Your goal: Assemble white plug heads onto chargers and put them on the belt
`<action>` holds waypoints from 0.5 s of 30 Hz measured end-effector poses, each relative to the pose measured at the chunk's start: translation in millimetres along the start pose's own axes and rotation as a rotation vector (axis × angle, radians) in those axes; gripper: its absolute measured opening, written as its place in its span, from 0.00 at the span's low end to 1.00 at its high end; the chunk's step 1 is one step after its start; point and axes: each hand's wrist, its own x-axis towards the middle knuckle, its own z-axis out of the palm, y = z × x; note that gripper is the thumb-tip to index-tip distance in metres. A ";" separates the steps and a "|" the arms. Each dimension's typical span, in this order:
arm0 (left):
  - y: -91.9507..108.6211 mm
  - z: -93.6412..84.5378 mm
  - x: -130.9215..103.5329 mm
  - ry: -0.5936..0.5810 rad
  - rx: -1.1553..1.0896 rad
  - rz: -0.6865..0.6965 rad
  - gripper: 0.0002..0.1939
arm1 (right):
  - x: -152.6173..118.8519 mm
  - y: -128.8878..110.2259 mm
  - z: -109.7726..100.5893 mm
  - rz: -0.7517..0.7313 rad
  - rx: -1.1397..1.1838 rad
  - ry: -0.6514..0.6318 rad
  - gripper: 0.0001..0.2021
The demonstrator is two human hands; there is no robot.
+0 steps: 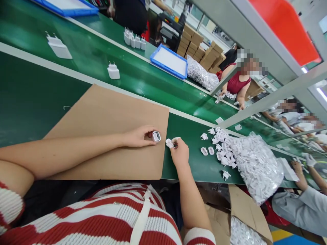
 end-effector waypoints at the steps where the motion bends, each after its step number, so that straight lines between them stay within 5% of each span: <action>1: -1.3 1.0 0.7 0.012 0.003 -0.020 0.24 | 1.7 0.8 1.2 0.040 0.083 0.010 0.12; 9: -0.5 7.6 2.1 0.135 -0.009 -0.103 0.34 | 15.3 -13.0 -2.1 0.326 0.719 -0.018 0.25; 15: 3.1 6.0 1.8 0.116 0.100 0.015 0.16 | 17.1 -24.1 7.3 0.288 0.774 0.039 0.27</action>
